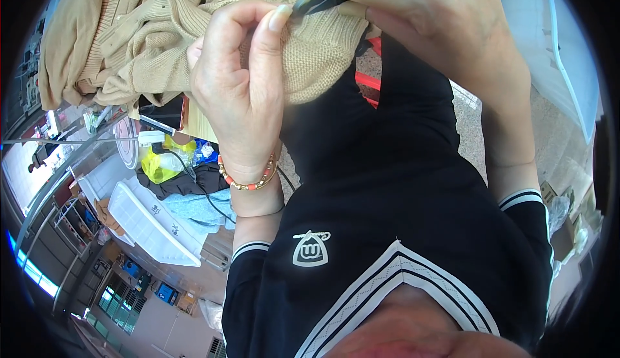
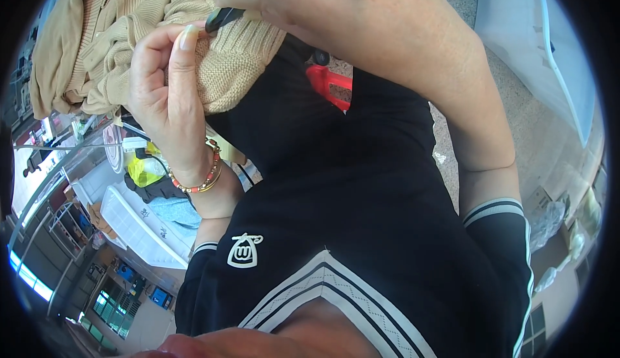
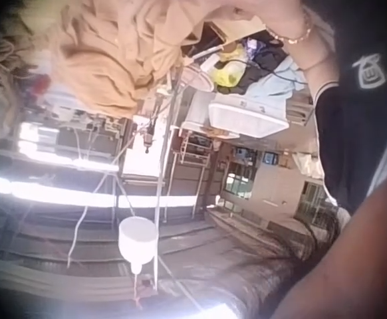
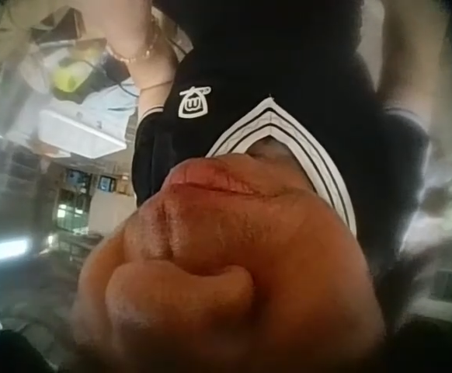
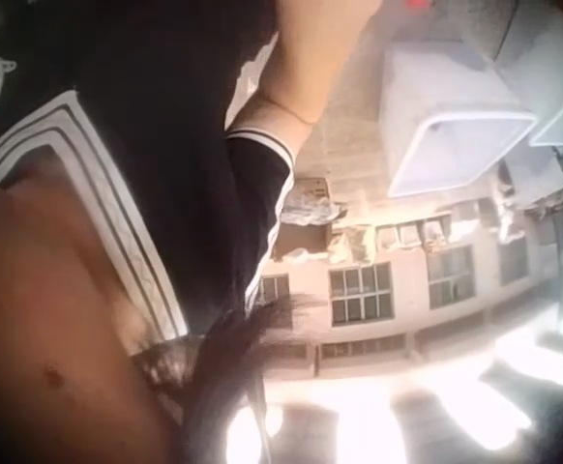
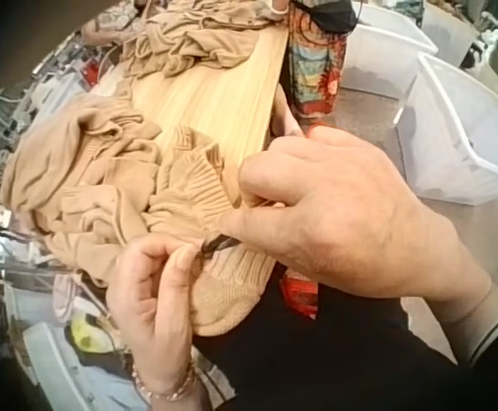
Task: Trimming loose threads from knitted sweaters using small scissors.
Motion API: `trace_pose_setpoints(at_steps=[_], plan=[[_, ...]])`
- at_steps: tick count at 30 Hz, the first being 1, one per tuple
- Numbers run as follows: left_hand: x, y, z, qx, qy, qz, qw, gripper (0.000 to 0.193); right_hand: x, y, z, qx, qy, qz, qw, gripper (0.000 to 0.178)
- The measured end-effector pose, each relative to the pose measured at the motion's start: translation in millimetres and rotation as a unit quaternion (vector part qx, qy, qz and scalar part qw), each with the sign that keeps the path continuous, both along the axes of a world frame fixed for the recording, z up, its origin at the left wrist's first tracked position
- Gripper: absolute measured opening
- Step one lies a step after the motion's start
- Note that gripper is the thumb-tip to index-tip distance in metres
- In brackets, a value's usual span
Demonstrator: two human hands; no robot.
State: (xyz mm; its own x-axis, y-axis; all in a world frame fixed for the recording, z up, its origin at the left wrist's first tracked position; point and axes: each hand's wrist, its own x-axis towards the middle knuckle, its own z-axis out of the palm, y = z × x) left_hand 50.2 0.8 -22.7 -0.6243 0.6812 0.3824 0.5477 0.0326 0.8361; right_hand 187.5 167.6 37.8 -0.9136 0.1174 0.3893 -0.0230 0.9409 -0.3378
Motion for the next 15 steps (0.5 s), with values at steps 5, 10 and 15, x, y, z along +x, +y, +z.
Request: trace_pose_setpoints(at_steps=[5,10,15], plan=[[1,1,2,0.001,-0.019,-0.008,1.000,0.009,-1,9,2,0.008,0.003,0.042,0.999,0.021],[4,0,1,-0.006,-0.017,-0.014,1.000,0.010,0,11,-3,0.020,0.001,0.066,0.998,0.022],[3,3,-2,-0.006,-0.003,-0.016,1.000,0.010,0,14,-6,0.033,-0.002,0.073,0.997,0.023]])
